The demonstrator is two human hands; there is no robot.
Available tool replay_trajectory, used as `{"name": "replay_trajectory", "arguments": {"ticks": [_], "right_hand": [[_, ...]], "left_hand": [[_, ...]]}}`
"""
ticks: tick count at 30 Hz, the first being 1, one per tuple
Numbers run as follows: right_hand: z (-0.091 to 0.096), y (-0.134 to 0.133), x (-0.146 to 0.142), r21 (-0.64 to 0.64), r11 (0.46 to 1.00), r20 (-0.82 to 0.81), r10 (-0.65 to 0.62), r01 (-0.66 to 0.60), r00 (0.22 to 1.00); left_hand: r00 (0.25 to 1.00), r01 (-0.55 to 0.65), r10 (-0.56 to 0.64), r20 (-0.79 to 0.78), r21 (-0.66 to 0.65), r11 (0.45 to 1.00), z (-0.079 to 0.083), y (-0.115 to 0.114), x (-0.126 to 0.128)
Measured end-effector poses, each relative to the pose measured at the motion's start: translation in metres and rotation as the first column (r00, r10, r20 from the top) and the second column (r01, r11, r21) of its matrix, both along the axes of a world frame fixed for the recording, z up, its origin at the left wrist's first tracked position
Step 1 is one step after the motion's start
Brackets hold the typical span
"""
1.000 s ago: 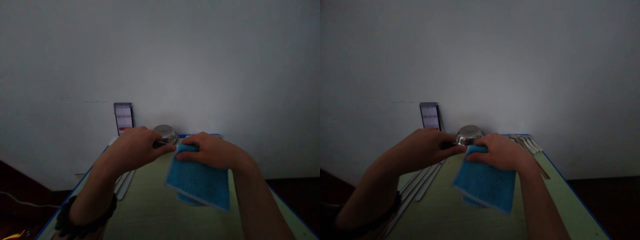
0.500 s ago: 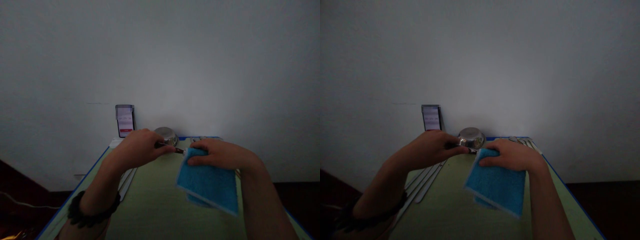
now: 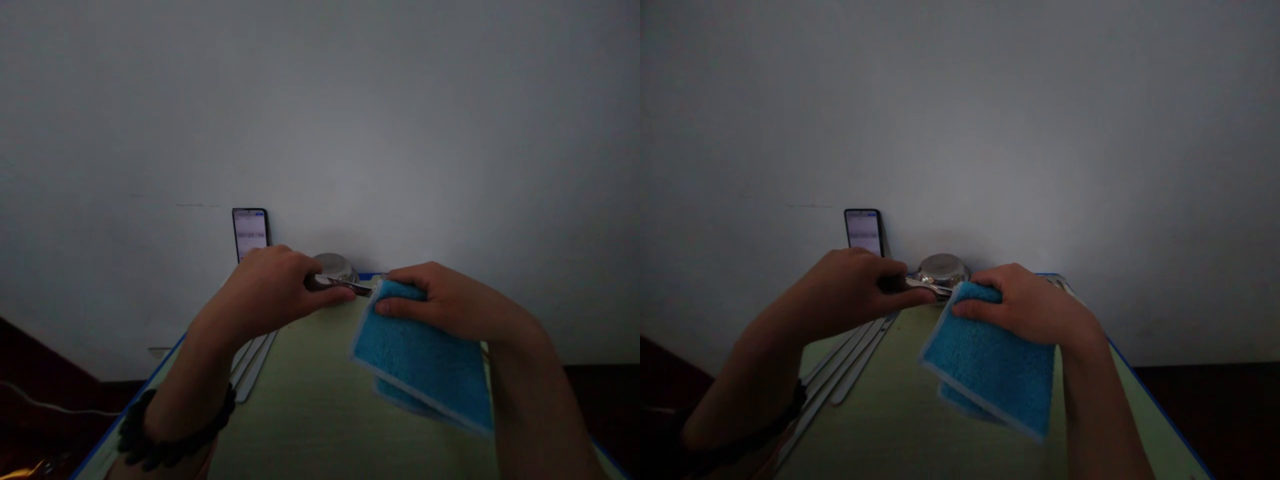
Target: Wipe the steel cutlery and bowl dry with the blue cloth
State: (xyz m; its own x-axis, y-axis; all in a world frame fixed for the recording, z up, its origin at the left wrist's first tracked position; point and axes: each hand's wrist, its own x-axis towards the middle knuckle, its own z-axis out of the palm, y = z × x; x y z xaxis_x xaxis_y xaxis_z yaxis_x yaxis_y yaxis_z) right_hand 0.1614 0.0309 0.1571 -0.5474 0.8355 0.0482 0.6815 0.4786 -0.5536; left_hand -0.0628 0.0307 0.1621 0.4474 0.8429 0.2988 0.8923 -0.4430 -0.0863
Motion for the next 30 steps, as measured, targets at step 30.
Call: {"name": "replay_trajectory", "arguments": {"ticks": [30], "right_hand": [[0.003, 0.000, 0.001, -0.058, 0.997, 0.044, 0.054, -0.051, 0.998]], "left_hand": [[0.999, 0.049, -0.048, 0.021, -0.036, 0.998, 0.002, 0.001, -0.006]]}}
